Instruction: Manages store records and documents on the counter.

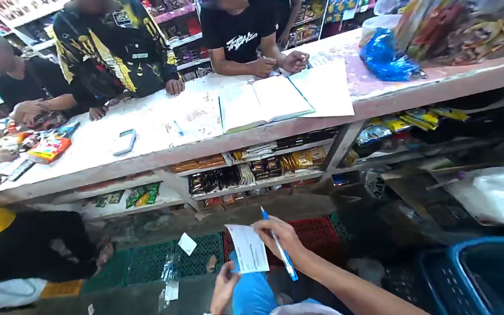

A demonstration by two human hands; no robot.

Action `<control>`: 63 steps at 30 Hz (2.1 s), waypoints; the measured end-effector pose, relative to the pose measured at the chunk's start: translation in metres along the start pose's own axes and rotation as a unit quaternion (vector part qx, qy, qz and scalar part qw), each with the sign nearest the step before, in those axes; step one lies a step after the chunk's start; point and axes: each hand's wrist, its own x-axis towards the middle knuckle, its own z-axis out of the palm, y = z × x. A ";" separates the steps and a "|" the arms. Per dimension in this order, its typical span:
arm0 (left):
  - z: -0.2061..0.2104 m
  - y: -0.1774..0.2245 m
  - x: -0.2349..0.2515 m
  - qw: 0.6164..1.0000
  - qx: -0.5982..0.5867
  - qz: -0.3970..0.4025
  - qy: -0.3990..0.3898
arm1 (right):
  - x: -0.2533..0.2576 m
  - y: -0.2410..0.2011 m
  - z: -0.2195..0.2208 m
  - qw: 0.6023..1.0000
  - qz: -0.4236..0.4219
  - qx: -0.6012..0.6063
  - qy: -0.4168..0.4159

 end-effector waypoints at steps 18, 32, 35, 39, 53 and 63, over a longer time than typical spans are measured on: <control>-0.053 0.405 0.242 0.942 -0.323 0.082 -0.025 | 0.289 0.095 -0.009 0.866 0.336 0.220 0.297; -0.040 0.526 0.401 0.884 -0.432 0.077 0.160 | 0.390 0.221 -0.077 0.899 0.417 0.130 0.021; -0.037 0.536 0.428 0.877 -0.445 0.073 0.168 | 0.412 0.248 -0.059 0.882 0.439 0.169 0.019; -0.040 0.535 0.443 0.919 -0.368 0.059 0.131 | 0.409 0.273 -0.027 0.899 0.398 0.183 -0.009; -0.039 0.502 0.503 0.988 -0.040 0.144 -0.032 | 0.380 0.276 -0.004 0.923 0.350 0.154 -0.050; -0.051 0.494 0.505 0.985 0.002 0.168 -0.045 | 0.453 0.291 0.033 0.893 0.440 0.072 -0.054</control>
